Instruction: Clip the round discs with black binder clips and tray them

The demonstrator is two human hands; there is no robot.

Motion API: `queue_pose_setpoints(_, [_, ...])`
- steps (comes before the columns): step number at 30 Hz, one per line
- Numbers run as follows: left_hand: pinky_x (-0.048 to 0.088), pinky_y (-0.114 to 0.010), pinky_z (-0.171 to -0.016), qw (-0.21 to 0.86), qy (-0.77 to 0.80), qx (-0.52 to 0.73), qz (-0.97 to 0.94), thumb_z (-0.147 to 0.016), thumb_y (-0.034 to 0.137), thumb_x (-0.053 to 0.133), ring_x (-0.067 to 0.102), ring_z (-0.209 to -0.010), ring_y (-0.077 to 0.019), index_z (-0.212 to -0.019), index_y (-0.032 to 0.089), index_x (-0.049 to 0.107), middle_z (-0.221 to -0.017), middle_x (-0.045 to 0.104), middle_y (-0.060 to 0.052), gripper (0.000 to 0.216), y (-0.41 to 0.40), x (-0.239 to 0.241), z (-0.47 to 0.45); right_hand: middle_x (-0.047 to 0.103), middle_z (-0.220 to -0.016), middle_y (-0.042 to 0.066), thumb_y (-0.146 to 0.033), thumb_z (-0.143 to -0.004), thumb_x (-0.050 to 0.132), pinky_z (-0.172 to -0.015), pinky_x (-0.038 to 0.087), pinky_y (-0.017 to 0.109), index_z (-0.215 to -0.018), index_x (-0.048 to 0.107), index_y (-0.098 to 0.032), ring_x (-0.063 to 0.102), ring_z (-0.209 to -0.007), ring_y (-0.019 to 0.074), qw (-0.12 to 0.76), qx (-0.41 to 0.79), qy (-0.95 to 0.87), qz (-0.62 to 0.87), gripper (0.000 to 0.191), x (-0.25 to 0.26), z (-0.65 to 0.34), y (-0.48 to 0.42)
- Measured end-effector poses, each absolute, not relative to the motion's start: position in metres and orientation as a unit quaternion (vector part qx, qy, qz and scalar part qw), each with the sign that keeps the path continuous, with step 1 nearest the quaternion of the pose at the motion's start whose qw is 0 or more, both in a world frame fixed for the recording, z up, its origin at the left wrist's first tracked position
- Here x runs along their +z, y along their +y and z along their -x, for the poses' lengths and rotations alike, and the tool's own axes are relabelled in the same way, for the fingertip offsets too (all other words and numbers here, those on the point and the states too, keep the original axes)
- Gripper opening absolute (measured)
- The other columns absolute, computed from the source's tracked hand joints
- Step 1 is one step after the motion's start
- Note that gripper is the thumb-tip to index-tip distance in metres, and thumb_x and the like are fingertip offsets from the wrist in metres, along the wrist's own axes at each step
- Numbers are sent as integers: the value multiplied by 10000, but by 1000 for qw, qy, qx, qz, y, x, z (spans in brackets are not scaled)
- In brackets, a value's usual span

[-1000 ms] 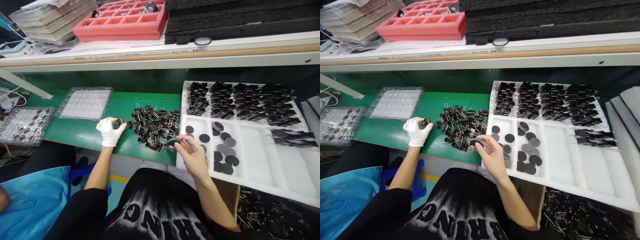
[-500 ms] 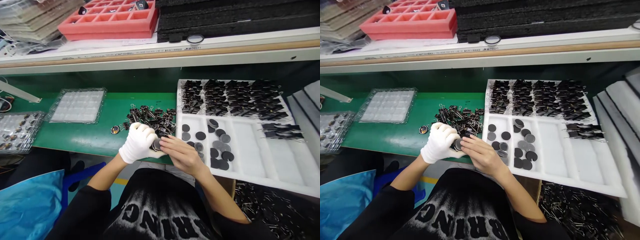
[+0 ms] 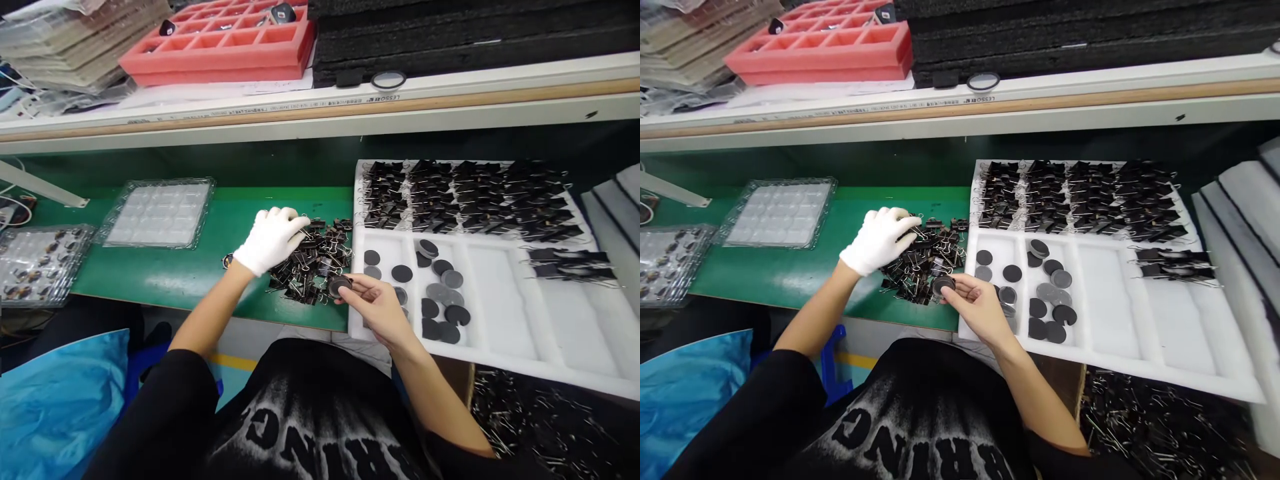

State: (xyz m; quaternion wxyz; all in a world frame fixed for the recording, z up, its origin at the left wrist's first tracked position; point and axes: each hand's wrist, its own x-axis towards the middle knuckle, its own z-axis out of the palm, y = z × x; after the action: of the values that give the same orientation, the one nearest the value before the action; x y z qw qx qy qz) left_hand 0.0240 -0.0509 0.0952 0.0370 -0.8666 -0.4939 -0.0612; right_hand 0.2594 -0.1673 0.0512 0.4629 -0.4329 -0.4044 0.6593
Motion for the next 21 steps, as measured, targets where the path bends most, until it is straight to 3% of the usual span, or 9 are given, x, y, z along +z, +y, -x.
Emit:
queue_pose_setpoints(3, [400, -435, -860, 6, -450, 71, 890, -975, 398, 577, 636, -1023, -319, -1293, 302, 698, -1125, 719, -108, 354, -20, 91, -21, 786, -933, 55, -432, -823, 862, -786, 636, 344, -1025, 796, -230, 719, -819, 188, 452, 667, -411, 427, 293, 55, -262, -164])
queue_pose_setpoints(5, [411, -441, -874, 0, -432, 87, 898, -962, 369, 582, 646, -1024, -321, -1248, 294, 726, -1086, 724, -106, 329, -10, 88, -20, 783, -920, 49, -420, -836, 852, -795, 633, 345, -1022, 794, -232, 720, -809, 184, 447, 663, -422, 428, 271, 58, -267, -161])
queue_pose_setpoints(8, [446, -444, -898, 3, -447, 0, 895, -996, 290, 486, 668, -1028, -299, -1247, 269, 726, -1108, 726, -110, 348, -11, 89, -16, 782, -924, 43, -389, -846, 846, -810, 637, 341, -1051, 799, -241, 722, -802, 174, 444, 654, -438, 428, 257, 66, -278, -152])
queue_pose_setpoints(12, [519, -399, -946, -96, -416, -184, 885, -1038, 280, 447, 688, -1071, -237, -1308, 227, 675, -1178, 722, -103, 358, -31, 102, -12, 702, -1339, 88, -382, -838, 848, -810, 660, 332, -1067, 815, -252, 724, -843, 153, 444, 665, -445, 402, 265, 80, -285, -136])
queue_pose_setpoints(14, [544, -356, -950, -192, -331, -202, 901, -1039, 253, 463, 698, -1067, -200, -1303, 228, 662, -1174, 733, -83, 331, -47, 112, -15, 626, -1460, 98, -385, -825, 858, -791, 674, 334, -1049, 821, -242, 729, -853, 153, 437, 692, -439, 370, 269, 84, -282, -130])
queue_pose_setpoints(18, [568, -319, -889, -304, -258, -165, 902, -1027, 206, 496, 719, -993, -178, -1366, 241, 597, -1137, 749, -63, 356, -75, 121, -24, 691, -1352, 86, -344, -842, 850, -788, 686, 338, -1063, 821, -241, 745, -863, 160, 411, 743, -429, 308, 246, 82, -273, -127])
queue_pose_setpoints(21, [545, -274, -702, -378, -322, -195, 846, -992, 248, 579, 678, -742, -144, -1481, 233, 472, -904, 724, -10, 501, -88, 115, -27, 734, -1224, 75, -323, -841, 854, -788, 686, 342, -1063, 820, -244, 748, -858, 168, 423, 740, -433, 295, 237, 76, -272, -132])
